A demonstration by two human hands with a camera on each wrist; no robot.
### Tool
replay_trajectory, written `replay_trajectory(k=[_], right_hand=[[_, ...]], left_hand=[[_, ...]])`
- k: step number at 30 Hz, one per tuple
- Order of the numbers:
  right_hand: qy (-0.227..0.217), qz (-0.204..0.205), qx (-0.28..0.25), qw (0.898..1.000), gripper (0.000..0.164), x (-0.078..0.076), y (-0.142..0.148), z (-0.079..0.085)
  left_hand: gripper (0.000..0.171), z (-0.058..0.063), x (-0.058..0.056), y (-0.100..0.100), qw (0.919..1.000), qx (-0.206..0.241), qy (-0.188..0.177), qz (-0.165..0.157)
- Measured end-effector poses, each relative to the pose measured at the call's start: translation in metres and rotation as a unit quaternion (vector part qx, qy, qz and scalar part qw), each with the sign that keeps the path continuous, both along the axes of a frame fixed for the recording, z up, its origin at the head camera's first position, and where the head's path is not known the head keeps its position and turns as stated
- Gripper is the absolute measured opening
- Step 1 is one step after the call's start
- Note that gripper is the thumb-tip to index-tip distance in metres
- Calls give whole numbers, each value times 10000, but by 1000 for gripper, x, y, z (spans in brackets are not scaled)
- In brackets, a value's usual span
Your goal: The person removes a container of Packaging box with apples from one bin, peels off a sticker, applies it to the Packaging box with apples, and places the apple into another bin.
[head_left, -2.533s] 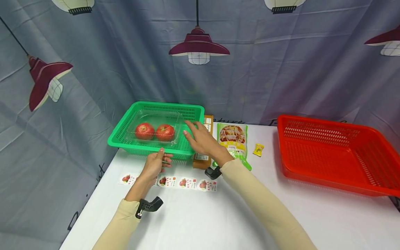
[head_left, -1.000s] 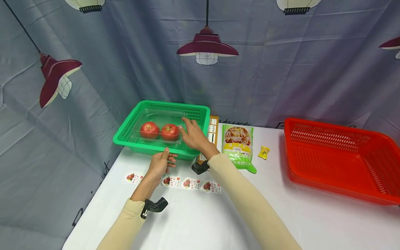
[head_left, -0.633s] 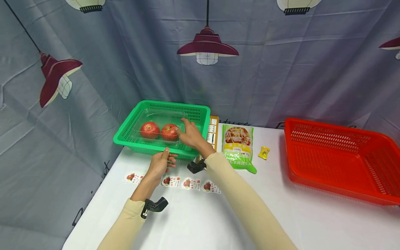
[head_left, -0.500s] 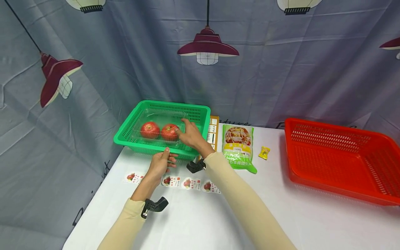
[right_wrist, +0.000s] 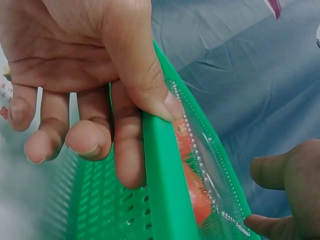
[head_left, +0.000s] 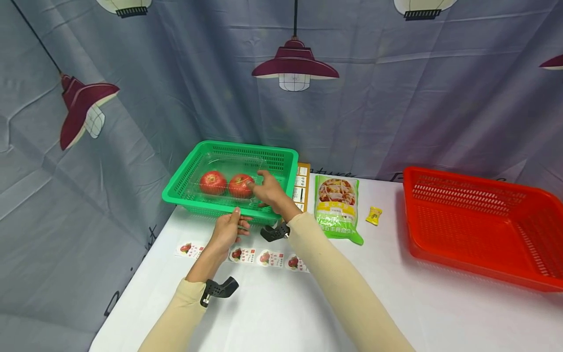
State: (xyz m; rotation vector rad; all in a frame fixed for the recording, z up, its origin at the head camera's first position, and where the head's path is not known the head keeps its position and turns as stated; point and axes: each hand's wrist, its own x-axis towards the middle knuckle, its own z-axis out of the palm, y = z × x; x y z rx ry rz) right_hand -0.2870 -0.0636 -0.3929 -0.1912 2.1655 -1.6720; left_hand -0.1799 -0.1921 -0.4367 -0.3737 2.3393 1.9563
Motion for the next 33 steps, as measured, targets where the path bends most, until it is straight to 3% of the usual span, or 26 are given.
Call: replay_trajectory(k=[14, 24, 33], right_hand=[[-242, -462, -508, 9973, 54, 1, -9, -8], [-598, -510, -715, 9943, 54, -6, -10, -14], [-532, -599, -700, 9943, 53, -9, -14, -17]], left_hand=[[56, 0, 1, 0, 9999, 85, 22, 49], [55, 0, 1, 2, 9999, 70, -20, 83], [55, -3, 1, 1, 9999, 86, 24, 89]])
